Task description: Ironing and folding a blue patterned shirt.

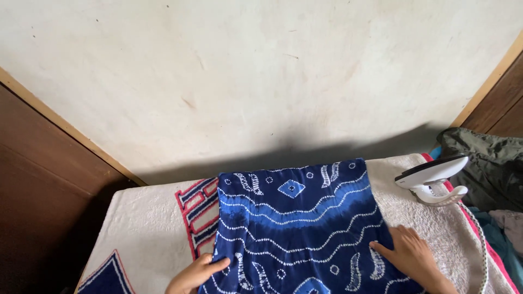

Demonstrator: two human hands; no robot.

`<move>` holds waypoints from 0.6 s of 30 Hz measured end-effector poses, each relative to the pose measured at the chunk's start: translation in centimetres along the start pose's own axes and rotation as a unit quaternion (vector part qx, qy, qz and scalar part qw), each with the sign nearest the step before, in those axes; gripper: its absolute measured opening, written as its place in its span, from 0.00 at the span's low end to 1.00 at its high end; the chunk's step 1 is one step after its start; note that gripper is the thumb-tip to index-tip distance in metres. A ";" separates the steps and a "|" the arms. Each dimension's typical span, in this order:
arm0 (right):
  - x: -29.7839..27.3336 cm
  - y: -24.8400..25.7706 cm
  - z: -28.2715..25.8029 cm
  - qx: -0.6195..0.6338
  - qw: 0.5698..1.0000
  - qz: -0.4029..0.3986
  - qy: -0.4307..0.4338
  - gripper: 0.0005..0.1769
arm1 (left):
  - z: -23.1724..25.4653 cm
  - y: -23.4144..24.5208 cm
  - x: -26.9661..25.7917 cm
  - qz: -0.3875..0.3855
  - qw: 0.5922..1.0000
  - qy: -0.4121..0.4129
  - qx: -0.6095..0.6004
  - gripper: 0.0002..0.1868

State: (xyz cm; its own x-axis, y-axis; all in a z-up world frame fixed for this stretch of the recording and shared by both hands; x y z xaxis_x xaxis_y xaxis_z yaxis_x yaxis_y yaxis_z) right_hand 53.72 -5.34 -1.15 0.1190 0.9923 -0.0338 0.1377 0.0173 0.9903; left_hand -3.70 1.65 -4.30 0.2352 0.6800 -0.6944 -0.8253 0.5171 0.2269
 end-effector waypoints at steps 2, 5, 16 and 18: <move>2.5 0.8 0.2 0.256 0.959 -0.106 -0.062 0.31 | -4.9 7.3 7.3 0.049 0.999 -0.016 0.013 0.36; 5.9 4.0 -1.6 0.654 0.726 -0.186 -0.107 0.24 | 1.6 4.8 6.6 -0.001 0.985 -0.094 -0.141 0.38; 12.5 25.6 -6.2 0.866 0.492 0.060 0.066 0.18 | 29.7 9.7 -7.5 -0.013 0.753 -0.483 -0.446 0.36; 8.8 28.9 -5.8 0.821 0.555 0.126 -0.028 0.27 | 29.8 8.5 -14.0 -0.002 0.756 -0.527 -0.387 0.38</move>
State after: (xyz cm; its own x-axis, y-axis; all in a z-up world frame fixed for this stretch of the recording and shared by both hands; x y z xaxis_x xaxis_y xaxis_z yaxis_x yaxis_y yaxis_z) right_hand 53.01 4.61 27.99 0.3618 0.9318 0.0284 0.8158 -0.3018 -0.4933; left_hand 1.27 11.98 27.70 0.1810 0.9267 0.3293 -0.7802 0.3391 -0.5256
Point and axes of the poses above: each hand's wrist, its own x-axis towards the middle knuckle, its own y-axis out of the back of the hand, z = x × y, the point moved 1 cm from there along x, towards the middle knuckle, and after that the axes turned 4 degrees about y, right-handed, at the moved point
